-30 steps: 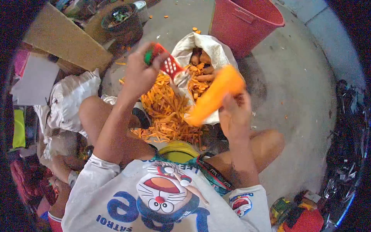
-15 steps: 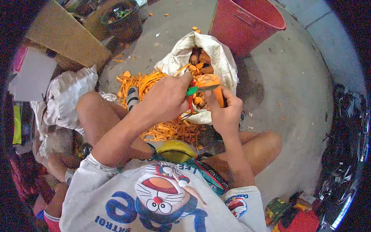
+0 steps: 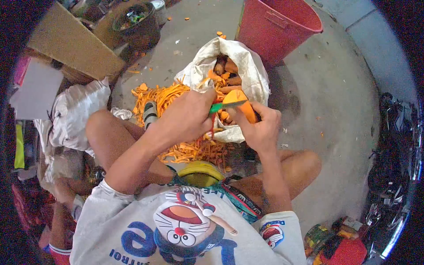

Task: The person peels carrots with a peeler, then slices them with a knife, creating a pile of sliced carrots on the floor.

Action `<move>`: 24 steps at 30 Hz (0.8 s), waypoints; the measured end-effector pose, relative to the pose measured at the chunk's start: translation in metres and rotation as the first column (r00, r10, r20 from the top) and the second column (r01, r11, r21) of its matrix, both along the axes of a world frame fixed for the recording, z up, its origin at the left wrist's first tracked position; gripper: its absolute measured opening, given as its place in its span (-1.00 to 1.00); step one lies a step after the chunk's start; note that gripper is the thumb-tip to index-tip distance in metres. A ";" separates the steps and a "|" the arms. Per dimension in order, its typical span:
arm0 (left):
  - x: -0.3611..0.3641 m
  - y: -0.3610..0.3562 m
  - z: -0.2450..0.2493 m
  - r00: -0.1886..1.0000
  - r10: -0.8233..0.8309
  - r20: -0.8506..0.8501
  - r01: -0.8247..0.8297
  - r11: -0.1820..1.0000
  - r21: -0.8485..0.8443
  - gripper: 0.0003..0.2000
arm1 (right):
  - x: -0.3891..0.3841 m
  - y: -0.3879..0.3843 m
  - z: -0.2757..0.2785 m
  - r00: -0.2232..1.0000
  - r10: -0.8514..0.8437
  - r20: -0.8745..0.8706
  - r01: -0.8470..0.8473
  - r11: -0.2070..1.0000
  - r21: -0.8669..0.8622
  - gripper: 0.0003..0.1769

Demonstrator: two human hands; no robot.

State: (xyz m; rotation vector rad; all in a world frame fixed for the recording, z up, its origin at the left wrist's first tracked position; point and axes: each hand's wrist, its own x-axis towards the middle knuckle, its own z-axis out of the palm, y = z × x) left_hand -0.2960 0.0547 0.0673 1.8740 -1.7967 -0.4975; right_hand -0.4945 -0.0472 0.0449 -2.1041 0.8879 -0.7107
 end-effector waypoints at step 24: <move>0.106 -0.020 0.066 0.972 0.224 0.077 -0.215 0.970 -0.115 -0.79 | 0.062 -0.160 -0.044 0.999 0.040 0.020 -0.041 0.645 0.763 -0.47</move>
